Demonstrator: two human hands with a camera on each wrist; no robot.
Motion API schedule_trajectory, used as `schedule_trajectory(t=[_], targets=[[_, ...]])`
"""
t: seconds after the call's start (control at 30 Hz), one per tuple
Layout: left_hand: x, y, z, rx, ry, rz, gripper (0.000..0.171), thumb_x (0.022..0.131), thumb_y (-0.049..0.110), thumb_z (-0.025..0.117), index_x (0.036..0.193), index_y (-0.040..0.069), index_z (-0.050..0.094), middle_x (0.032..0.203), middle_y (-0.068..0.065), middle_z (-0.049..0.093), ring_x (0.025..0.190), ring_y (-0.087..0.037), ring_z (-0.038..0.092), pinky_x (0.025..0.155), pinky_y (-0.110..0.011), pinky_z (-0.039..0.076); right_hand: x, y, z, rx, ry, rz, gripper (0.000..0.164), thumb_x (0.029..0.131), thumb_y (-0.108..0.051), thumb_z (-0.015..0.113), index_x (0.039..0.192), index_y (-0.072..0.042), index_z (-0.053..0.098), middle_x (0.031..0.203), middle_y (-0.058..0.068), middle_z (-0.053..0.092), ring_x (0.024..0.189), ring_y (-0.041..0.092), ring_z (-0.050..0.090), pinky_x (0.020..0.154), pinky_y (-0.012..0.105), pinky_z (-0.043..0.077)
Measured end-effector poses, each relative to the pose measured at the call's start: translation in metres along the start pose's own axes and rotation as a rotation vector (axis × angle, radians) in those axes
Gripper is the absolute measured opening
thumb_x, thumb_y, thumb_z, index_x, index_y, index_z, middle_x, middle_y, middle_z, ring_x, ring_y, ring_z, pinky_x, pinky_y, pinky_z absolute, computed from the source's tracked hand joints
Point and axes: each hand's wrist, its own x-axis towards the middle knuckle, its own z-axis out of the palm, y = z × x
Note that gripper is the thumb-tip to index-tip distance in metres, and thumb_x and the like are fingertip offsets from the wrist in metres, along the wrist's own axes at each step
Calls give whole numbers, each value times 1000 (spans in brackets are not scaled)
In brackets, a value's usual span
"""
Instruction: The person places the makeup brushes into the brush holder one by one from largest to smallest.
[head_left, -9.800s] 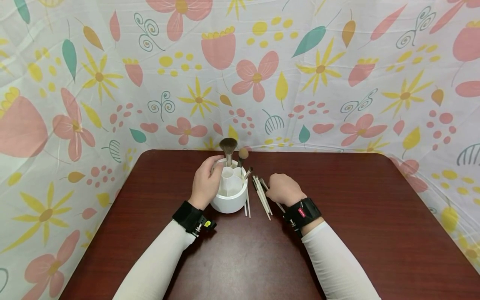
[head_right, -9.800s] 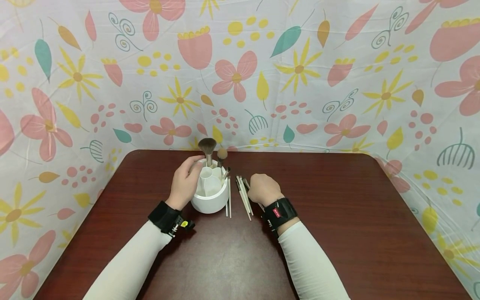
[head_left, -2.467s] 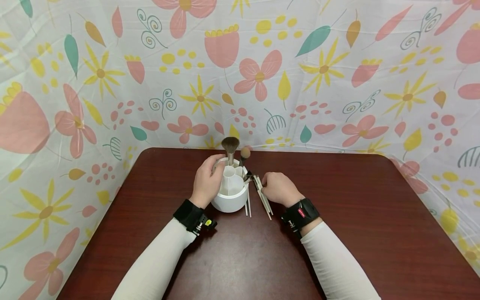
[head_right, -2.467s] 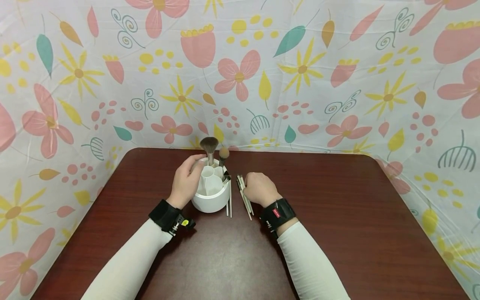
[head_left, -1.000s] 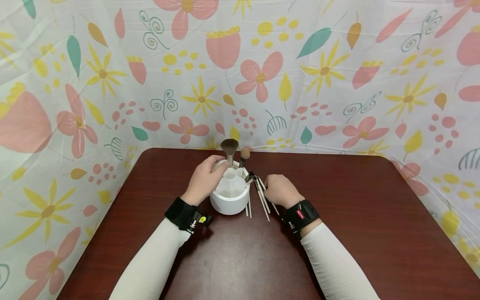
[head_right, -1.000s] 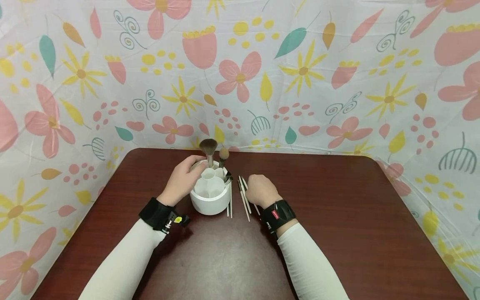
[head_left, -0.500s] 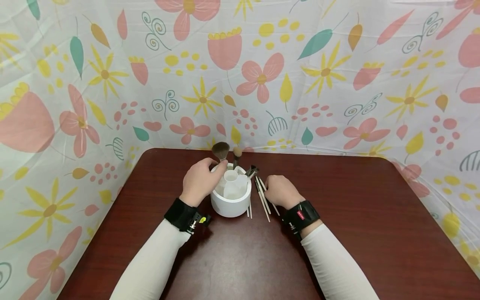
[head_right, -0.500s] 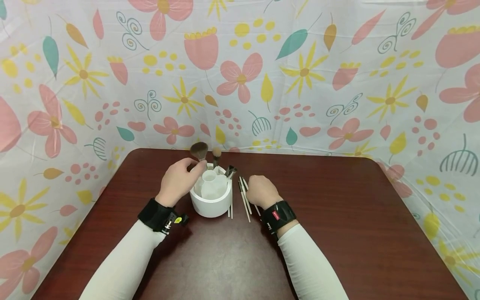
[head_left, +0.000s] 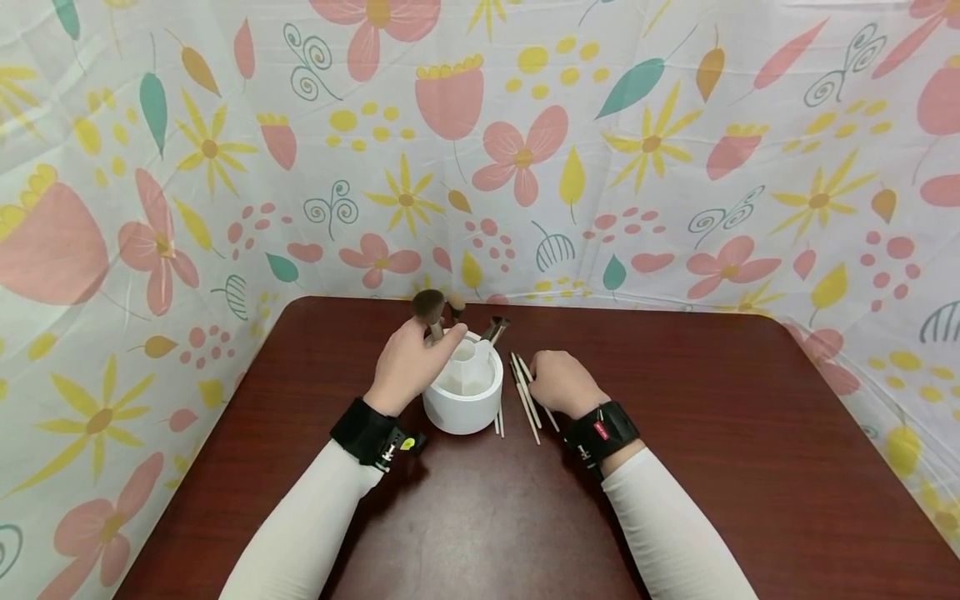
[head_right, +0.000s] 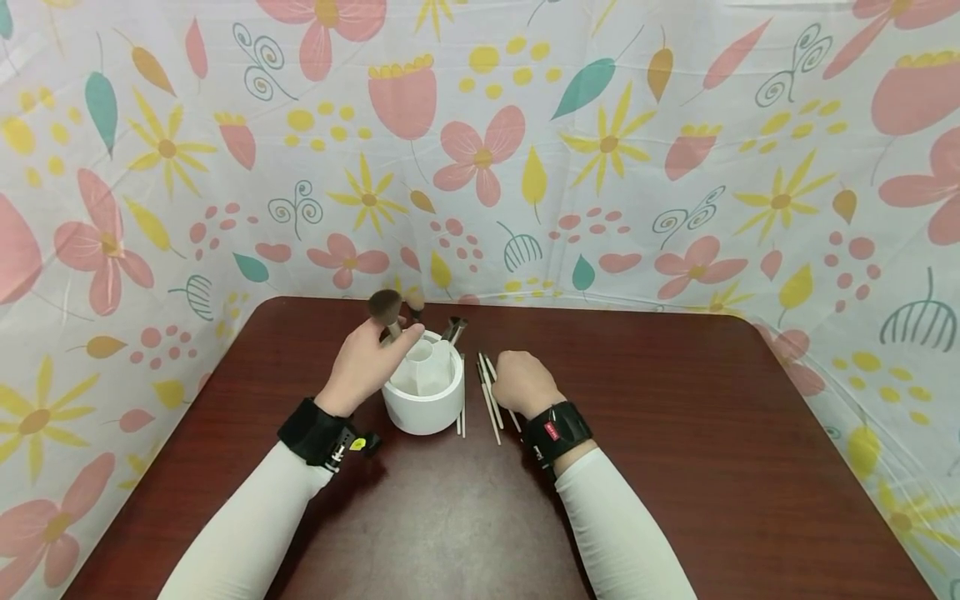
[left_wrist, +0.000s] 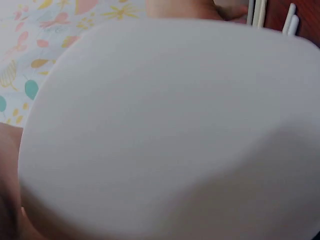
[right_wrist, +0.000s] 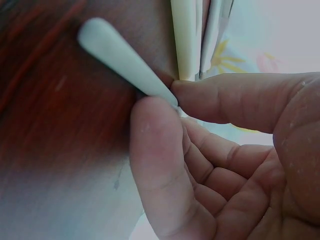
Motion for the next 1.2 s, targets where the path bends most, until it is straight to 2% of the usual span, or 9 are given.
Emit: schedule_trajectory(t=[0.13, 0.2, 0.43, 0.67, 0.83, 1.0, 1.2], targets=[[0, -3, 4, -103, 1, 7, 47, 91, 65, 56, 109, 21, 58, 114, 3, 61, 112, -14, 56, 88, -40, 44, 0, 0, 1, 1, 0, 1, 28, 70, -2, 53, 52, -17, 40, 54, -8, 26, 51, 12, 25, 46, 30, 25], [1, -5, 7, -147, -8, 4, 45, 92, 62, 57, 111, 21, 61, 117, 3, 62, 116, -13, 53, 94, -39, 42, 0, 0, 0, -2, 0, 3, 28, 70, -2, 53, 51, -17, 40, 54, -8, 25, 51, 12, 24, 47, 30, 25], [3, -10, 14, -201, -61, -23, 39, 93, 60, 57, 100, 21, 62, 108, 3, 64, 104, -13, 57, 88, -40, 43, 1, 2, 1, 2, 1, 7, 27, 71, -2, 54, 52, -18, 41, 55, -7, 28, 51, 12, 27, 46, 30, 26], [1, -10, 15, -219, -46, -33, 34, 95, 55, 56, 99, 22, 62, 108, 4, 63, 102, -14, 56, 88, -41, 43, 2, 2, 2, 3, -11, 15, 29, 71, -3, 54, 52, -18, 39, 54, -8, 25, 50, 12, 23, 46, 29, 24], [-2, -9, 14, -215, -35, -48, 31, 97, 53, 54, 98, 22, 61, 104, 4, 63, 92, -17, 55, 80, -42, 42, 3, 2, 3, -2, -6, 1, 29, 71, -3, 54, 52, -18, 40, 55, -8, 25, 51, 11, 24, 46, 29, 25], [-2, -10, 15, -199, -28, -46, 31, 98, 53, 52, 102, 25, 62, 108, 6, 63, 95, -15, 56, 81, -41, 42, 2, 1, 3, 6, -1, 4, 28, 71, -3, 53, 52, -18, 40, 55, -8, 25, 51, 11, 24, 46, 29, 25], [-2, -10, 15, -127, -1, -8, 30, 100, 51, 48, 97, 24, 60, 91, 2, 60, 80, -19, 52, 70, -43, 39, 1, 1, 2, 7, 0, 11, 27, 71, -3, 53, 52, -18, 41, 55, -8, 25, 51, 11, 26, 45, 29, 26]])
